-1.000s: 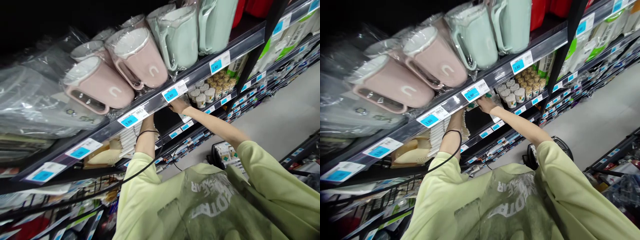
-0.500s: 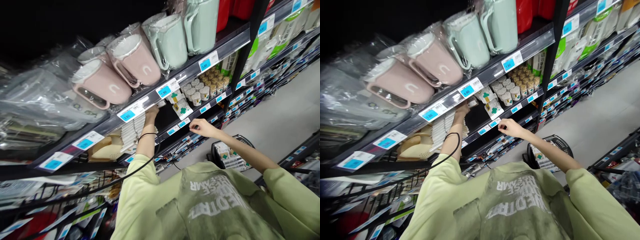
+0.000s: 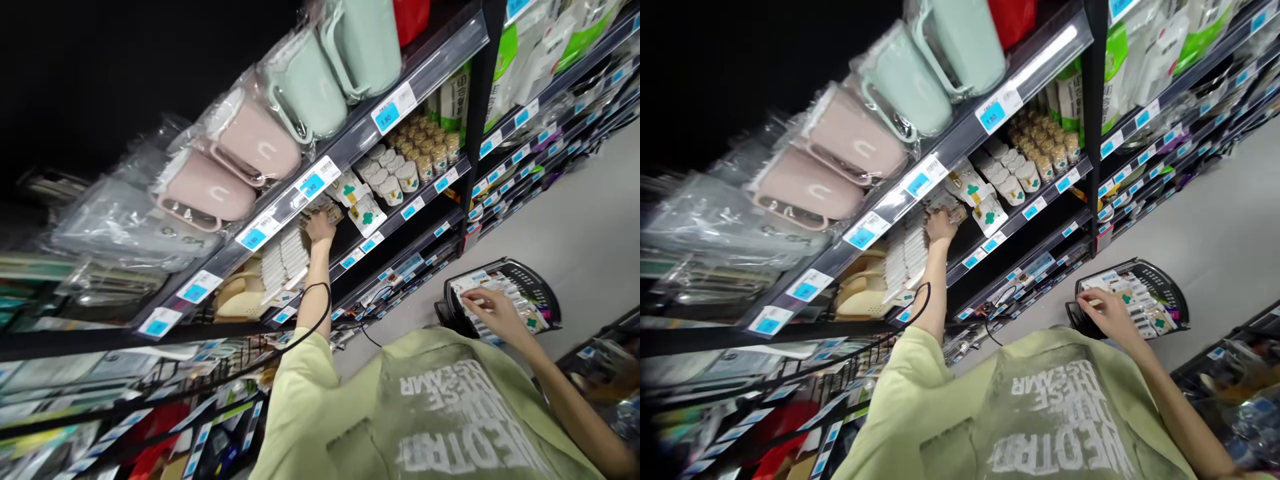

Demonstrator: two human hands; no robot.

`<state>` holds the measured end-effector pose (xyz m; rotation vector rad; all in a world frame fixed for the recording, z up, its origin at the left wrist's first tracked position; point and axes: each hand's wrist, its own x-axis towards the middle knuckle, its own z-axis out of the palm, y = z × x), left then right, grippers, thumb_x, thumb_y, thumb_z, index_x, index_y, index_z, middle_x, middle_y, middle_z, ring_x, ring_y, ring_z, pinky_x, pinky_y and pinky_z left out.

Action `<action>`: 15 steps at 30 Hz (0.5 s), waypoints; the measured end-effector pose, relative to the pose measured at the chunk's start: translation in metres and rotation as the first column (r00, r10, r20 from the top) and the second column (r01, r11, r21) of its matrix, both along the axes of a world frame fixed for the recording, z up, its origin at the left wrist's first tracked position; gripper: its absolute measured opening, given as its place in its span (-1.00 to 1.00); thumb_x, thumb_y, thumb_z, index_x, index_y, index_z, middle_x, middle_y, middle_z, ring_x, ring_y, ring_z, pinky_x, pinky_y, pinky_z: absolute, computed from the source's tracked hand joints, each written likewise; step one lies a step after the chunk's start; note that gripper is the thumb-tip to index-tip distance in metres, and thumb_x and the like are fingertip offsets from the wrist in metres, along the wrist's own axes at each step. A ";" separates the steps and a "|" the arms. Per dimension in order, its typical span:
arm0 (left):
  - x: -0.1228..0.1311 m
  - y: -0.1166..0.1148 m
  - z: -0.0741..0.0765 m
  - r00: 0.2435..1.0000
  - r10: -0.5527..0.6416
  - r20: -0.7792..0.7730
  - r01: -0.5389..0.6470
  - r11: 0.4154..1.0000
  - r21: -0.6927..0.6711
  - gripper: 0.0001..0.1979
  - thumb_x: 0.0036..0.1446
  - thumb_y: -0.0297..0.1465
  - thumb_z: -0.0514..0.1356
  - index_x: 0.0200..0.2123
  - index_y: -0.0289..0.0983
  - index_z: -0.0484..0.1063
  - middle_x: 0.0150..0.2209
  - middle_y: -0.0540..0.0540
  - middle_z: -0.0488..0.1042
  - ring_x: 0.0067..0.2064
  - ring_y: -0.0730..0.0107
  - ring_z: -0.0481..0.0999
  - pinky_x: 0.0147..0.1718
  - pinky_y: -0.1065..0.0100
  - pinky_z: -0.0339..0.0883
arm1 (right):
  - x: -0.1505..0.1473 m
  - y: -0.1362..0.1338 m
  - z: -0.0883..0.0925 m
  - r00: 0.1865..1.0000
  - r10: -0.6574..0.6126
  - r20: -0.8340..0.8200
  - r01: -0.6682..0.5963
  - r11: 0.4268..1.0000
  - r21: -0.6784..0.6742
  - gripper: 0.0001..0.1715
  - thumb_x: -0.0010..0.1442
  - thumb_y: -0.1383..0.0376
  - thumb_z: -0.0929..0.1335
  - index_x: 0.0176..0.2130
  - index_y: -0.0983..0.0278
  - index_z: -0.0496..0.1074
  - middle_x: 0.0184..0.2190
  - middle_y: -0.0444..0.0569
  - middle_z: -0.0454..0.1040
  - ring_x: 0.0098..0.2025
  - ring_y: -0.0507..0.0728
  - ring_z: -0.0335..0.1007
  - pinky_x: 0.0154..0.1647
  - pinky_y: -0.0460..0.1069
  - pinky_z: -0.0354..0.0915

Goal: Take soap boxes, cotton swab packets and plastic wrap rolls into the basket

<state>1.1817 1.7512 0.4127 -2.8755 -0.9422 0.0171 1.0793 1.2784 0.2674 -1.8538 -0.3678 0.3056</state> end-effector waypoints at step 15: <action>-0.145 -0.212 -0.097 0.853 -0.178 0.490 0.401 0.825 -0.397 -0.94 0.36 -0.35 0.19 -0.18 -0.20 0.44 -0.32 -0.02 0.50 -0.31 0.36 0.52 -0.25 0.36 0.36 | -0.049 -0.120 -0.147 0.950 -0.216 -0.226 0.132 0.932 -0.337 -0.35 0.21 -0.11 0.36 0.11 0.23 0.45 -0.17 0.15 0.69 -0.24 0.31 0.69 -0.25 0.12 0.57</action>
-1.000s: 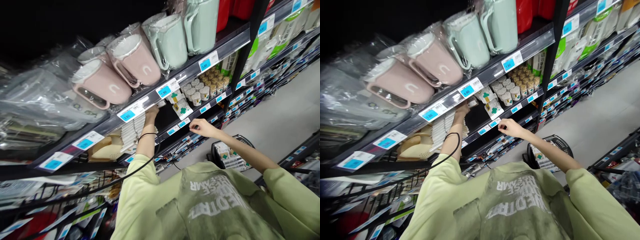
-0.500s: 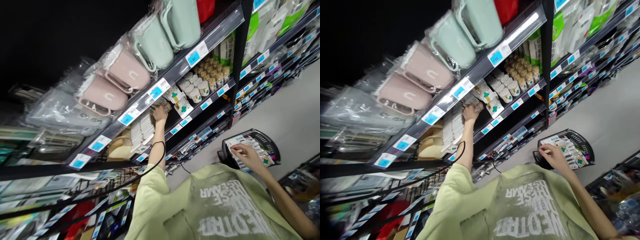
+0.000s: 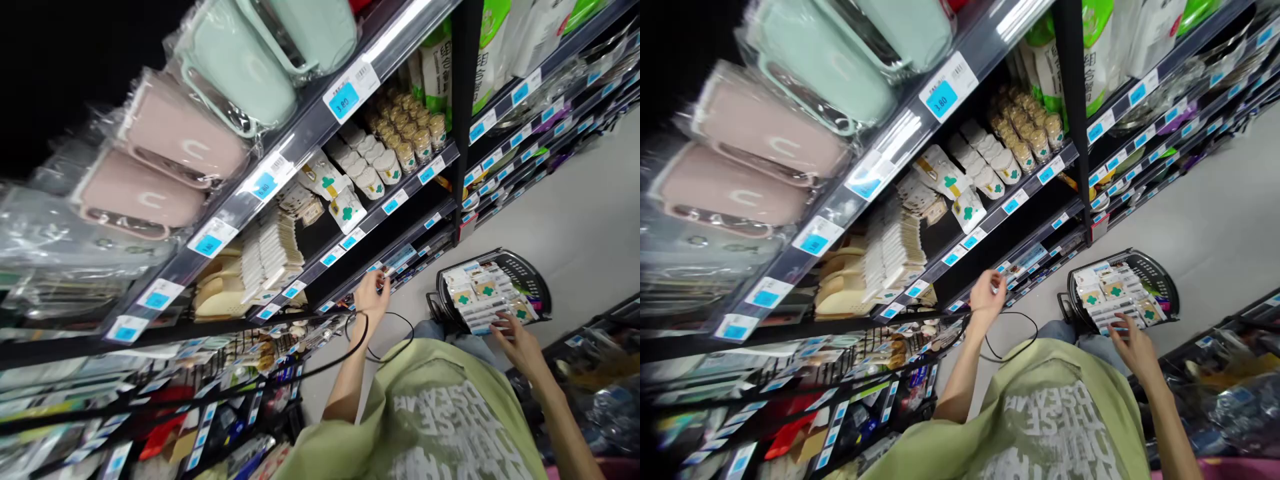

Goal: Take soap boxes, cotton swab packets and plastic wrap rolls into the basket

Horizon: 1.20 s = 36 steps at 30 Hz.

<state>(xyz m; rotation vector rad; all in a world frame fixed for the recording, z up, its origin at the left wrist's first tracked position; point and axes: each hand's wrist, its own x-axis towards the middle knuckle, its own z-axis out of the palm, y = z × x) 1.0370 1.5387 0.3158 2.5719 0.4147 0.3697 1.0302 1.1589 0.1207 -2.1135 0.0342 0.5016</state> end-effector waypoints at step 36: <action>-0.088 -0.068 -0.078 0.643 -0.546 -0.538 0.466 0.836 -0.291 -0.72 0.44 -0.39 0.09 0.11 -0.25 0.50 0.09 -0.27 0.52 0.15 0.04 0.47 0.07 0.16 0.39 | 0.050 0.057 -0.063 0.972 0.069 -0.223 -0.160 0.892 -0.423 -0.23 0.22 0.11 0.45 0.27 0.43 0.31 0.14 0.31 0.51 0.12 0.34 0.49 0.13 0.10 0.38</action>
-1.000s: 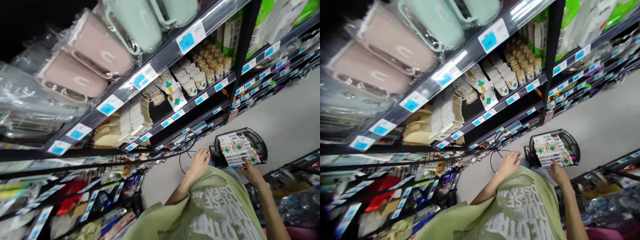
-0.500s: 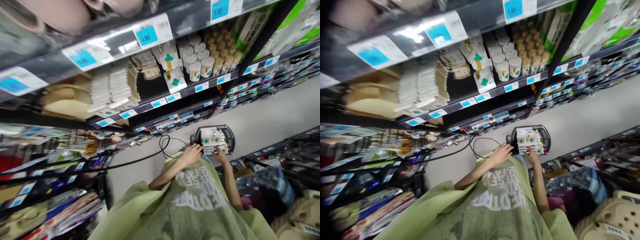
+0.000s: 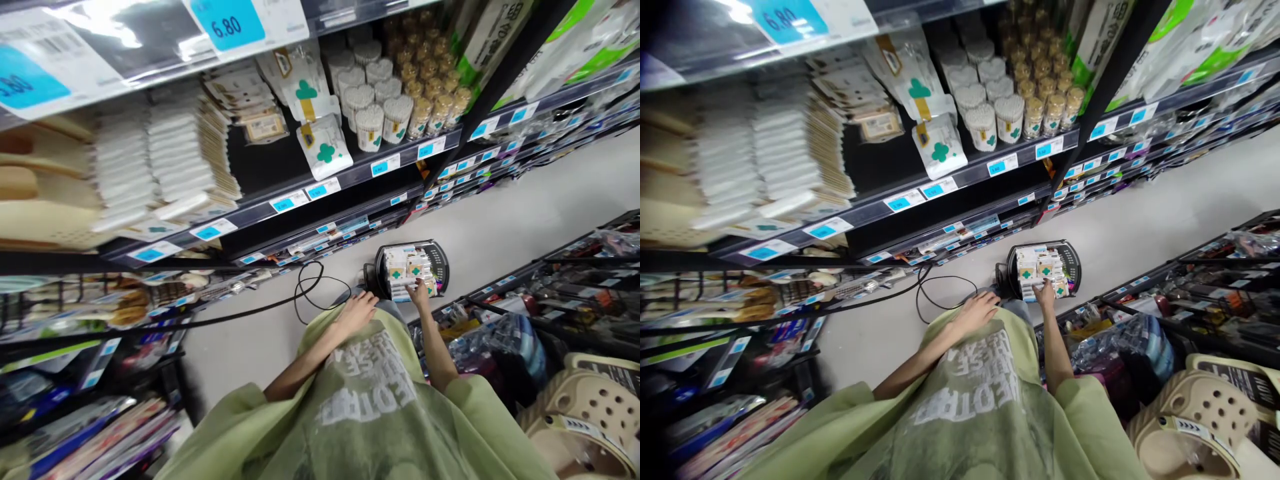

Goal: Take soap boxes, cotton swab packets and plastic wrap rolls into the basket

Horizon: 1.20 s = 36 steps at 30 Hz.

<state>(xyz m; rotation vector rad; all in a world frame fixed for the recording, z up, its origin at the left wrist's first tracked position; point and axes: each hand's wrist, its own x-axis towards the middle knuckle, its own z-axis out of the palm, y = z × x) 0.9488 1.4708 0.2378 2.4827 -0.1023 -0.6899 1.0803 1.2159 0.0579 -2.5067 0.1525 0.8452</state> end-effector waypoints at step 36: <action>-0.051 0.033 -0.063 0.936 0.325 -0.134 -0.336 0.939 -0.069 -0.64 0.36 -0.41 0.05 0.11 -0.07 0.52 0.14 -0.14 0.51 0.17 0.07 0.50 0.12 0.11 0.43 | 0.027 0.086 -0.055 0.981 -0.162 0.108 0.172 0.981 -0.087 -0.01 0.19 -0.16 0.34 0.37 0.32 0.13 0.14 0.44 0.43 0.31 0.69 0.26 0.10 0.52 0.36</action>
